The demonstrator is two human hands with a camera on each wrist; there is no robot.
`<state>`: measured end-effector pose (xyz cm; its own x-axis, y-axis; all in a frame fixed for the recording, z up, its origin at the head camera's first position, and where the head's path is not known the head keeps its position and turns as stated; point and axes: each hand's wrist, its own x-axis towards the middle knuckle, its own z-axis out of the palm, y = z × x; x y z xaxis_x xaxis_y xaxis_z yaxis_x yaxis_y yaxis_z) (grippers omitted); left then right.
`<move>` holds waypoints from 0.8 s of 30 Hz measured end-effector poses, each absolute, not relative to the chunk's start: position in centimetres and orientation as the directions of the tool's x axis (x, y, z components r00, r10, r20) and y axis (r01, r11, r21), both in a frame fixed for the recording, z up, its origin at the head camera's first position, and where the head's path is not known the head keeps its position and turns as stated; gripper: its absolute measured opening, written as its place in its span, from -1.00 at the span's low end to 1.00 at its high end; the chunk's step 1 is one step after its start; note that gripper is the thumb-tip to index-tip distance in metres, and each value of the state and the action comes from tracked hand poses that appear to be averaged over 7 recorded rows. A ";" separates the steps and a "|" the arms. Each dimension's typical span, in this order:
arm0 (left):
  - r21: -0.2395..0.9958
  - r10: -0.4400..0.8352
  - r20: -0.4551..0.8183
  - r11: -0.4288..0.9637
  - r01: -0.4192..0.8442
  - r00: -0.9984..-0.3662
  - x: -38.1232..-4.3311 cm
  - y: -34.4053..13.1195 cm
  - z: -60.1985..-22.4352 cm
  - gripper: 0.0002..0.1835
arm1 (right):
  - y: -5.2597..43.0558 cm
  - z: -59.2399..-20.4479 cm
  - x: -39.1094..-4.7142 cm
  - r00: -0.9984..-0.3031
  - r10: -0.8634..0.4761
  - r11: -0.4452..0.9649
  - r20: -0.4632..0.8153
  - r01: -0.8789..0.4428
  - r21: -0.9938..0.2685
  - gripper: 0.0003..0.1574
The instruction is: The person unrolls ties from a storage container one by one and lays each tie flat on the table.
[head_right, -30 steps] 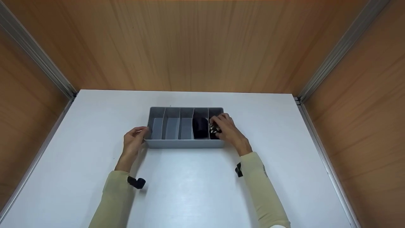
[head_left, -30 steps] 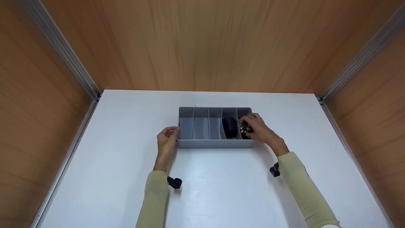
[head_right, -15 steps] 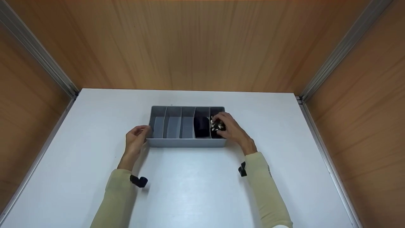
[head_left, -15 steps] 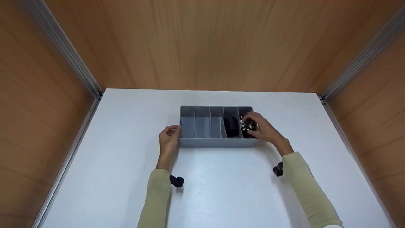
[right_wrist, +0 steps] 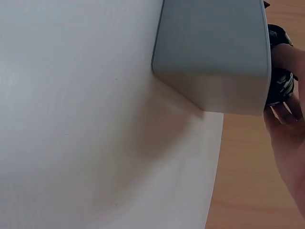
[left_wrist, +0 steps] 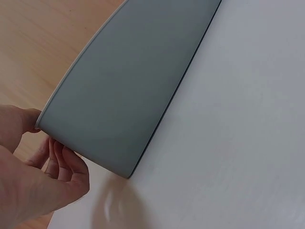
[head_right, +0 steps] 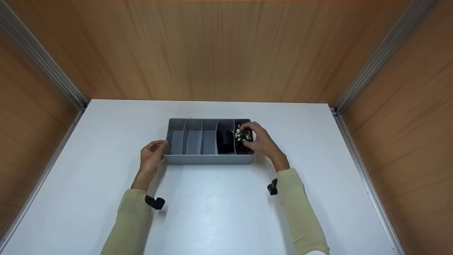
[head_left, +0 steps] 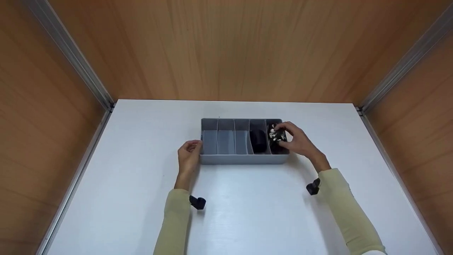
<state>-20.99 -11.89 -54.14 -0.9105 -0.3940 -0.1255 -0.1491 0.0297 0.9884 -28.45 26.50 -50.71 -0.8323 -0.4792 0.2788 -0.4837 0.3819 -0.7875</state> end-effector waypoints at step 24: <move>0.991 -0.373 -0.111 0.031 -0.132 -0.921 -21.1 -11.6 -53.9 -0.76 | 26.9 -46.3 -24.9 -0.852 -0.415 0.425 0.318 -0.491 -0.761 -0.45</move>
<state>-21.07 -11.59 -53.93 -0.9210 -0.3732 -0.1115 -0.1324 0.0307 0.9907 -24.92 26.86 -46.32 -0.8524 -0.4148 0.3182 -0.4907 0.4249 -0.7607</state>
